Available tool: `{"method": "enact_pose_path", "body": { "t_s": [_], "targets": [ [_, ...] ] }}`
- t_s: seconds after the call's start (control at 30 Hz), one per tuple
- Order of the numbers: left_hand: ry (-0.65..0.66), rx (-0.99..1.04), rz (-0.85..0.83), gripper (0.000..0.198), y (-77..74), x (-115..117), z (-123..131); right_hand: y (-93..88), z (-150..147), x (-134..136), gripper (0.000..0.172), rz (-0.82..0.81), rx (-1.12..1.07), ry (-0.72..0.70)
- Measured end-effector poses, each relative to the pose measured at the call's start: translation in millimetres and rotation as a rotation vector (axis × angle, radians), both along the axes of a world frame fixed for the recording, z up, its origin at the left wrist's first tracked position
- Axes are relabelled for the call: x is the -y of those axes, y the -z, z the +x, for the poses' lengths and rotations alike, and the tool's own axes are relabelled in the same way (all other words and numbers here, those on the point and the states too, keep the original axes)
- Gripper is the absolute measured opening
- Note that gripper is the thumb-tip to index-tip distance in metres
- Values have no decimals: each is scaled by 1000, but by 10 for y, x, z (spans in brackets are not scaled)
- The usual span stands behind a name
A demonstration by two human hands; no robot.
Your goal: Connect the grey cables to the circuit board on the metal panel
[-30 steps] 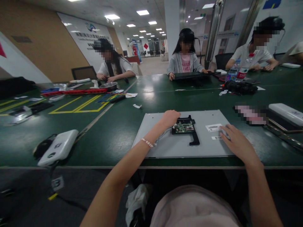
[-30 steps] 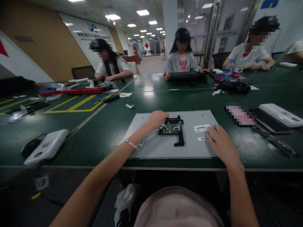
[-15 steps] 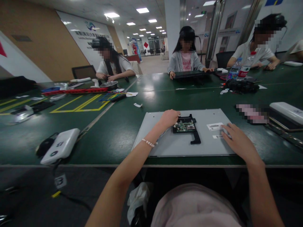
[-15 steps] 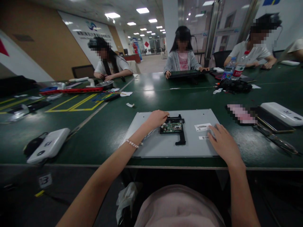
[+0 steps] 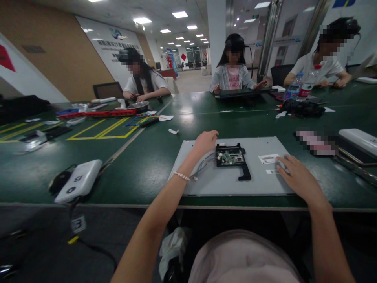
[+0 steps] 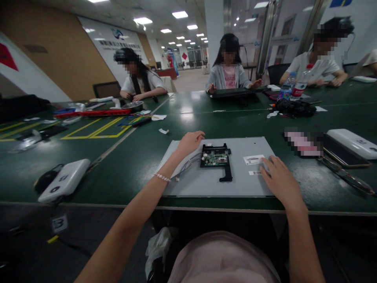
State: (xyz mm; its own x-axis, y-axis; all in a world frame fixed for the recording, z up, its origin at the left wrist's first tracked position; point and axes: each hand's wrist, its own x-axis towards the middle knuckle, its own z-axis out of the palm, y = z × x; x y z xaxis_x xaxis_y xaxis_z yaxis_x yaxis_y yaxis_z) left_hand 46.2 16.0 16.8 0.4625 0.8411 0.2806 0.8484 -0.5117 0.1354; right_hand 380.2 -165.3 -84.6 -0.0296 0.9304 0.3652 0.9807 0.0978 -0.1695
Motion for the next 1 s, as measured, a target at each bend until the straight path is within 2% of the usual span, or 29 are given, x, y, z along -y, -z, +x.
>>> {"method": "enact_pose_path", "body": {
  "t_s": [0.1,0.2,0.3,0.37,0.53,0.67,0.9,1.0],
  "targets": [
    [-178,-19,51,37,-61,-94,-184,-10,-1,5,49,22,-4,-4],
    [-384,-45,83,38,-59,-180,-417,-16,-7,13,48,20,-5,-6],
    [-570,-34,69,40,32,-258,-657,-4,-9,18,48,31,-8,-8],
    [-635,-11,31,41,122,-319,-802,8,-7,18,48,43,-9,-10],
    [-652,62,-118,46,314,-521,-1060,4,-15,20,49,29,-10,-10],
    [-627,38,-148,49,377,-644,-1131,-1,-20,21,49,29,-6,-6],
    [-655,55,-138,51,326,-580,-1070,54,23,-8,52,37,18,-31],
    [-632,61,-23,53,252,-502,-1011,47,22,-7,51,35,15,-29]
  ]
}}
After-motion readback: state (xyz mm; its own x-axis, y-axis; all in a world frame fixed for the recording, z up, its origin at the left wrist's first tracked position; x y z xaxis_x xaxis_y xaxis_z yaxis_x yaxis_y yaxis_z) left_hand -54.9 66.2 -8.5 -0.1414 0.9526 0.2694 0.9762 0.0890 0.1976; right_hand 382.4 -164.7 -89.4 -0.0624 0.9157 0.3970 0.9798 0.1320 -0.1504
